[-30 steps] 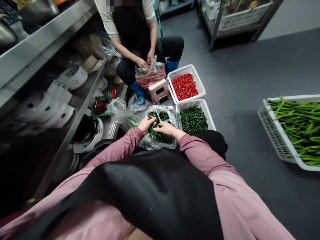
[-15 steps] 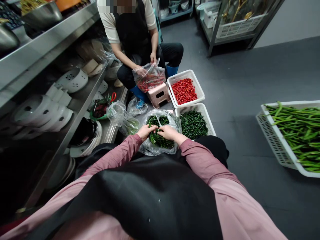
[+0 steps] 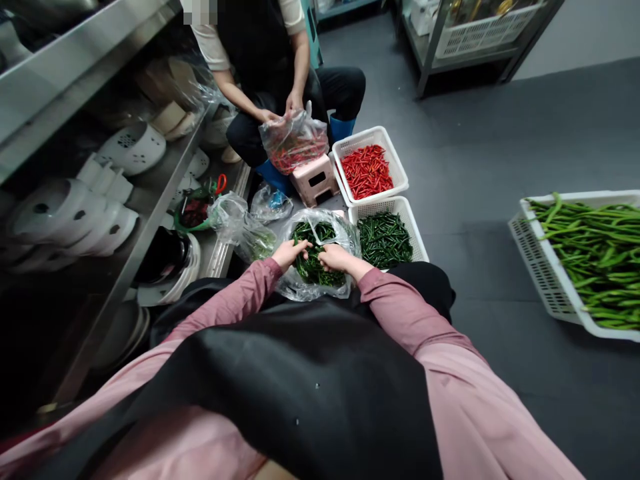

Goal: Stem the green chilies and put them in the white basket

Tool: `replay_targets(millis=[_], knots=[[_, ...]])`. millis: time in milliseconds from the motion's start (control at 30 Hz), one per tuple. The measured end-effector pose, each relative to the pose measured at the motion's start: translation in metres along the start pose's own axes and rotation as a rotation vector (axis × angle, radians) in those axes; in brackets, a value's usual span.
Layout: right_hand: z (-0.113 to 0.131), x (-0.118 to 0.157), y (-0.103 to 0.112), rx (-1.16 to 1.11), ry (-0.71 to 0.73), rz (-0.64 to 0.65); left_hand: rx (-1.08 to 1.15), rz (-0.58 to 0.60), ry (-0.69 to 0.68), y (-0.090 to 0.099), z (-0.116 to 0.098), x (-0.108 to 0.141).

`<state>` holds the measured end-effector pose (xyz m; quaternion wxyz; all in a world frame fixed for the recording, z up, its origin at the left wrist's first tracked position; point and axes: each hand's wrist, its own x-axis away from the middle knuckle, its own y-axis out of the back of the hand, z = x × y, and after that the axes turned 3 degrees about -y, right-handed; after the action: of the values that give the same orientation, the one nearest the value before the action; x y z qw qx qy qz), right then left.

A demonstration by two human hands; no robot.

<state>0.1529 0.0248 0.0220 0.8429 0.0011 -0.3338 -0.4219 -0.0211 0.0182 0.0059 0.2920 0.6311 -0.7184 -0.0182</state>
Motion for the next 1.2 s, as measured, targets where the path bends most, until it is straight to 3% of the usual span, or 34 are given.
replay_targets(millis=[67,167,300,433,533,633,733,867,1000,1100,1200], knots=[[-0.002,-0.001,-0.002,-0.138,0.017,0.001,0.211,0.06,0.037,0.003,-0.003,0.0],[-0.006,-0.002,-0.009,-0.239,0.121,-0.023,0.416,0.056,0.03,-0.002,-0.009,0.002],[-0.008,-0.002,-0.02,-0.382,0.14,-0.023,0.523,0.021,-0.04,-0.018,-0.014,0.006],[-0.009,-0.002,-0.019,-0.401,0.087,0.106,0.442,-0.086,0.002,-0.016,-0.006,0.003],[-0.011,-0.004,-0.013,-0.345,0.114,0.071,0.427,-0.143,0.082,-0.003,0.004,-0.004],[-0.011,-0.005,-0.01,-0.406,0.153,0.054,0.442,-0.099,0.123,0.004,0.008,-0.008],[-0.01,-0.005,-0.01,-0.534,0.154,0.04,0.395,-0.011,0.064,0.0,0.006,-0.007],[-0.006,-0.004,-0.012,-0.599,0.182,-0.044,0.073,0.023,-0.069,-0.013,0.001,-0.004],[-0.008,-0.008,-0.01,-0.333,0.15,-0.217,-0.246,0.033,-0.176,-0.022,-0.007,-0.004],[-0.011,-0.013,-0.007,-0.128,0.21,-0.389,-0.326,0.053,-0.214,-0.028,-0.013,-0.005],[-0.014,-0.018,-0.003,-0.185,0.204,-0.449,-0.25,0.079,-0.273,-0.032,-0.014,-0.007]])
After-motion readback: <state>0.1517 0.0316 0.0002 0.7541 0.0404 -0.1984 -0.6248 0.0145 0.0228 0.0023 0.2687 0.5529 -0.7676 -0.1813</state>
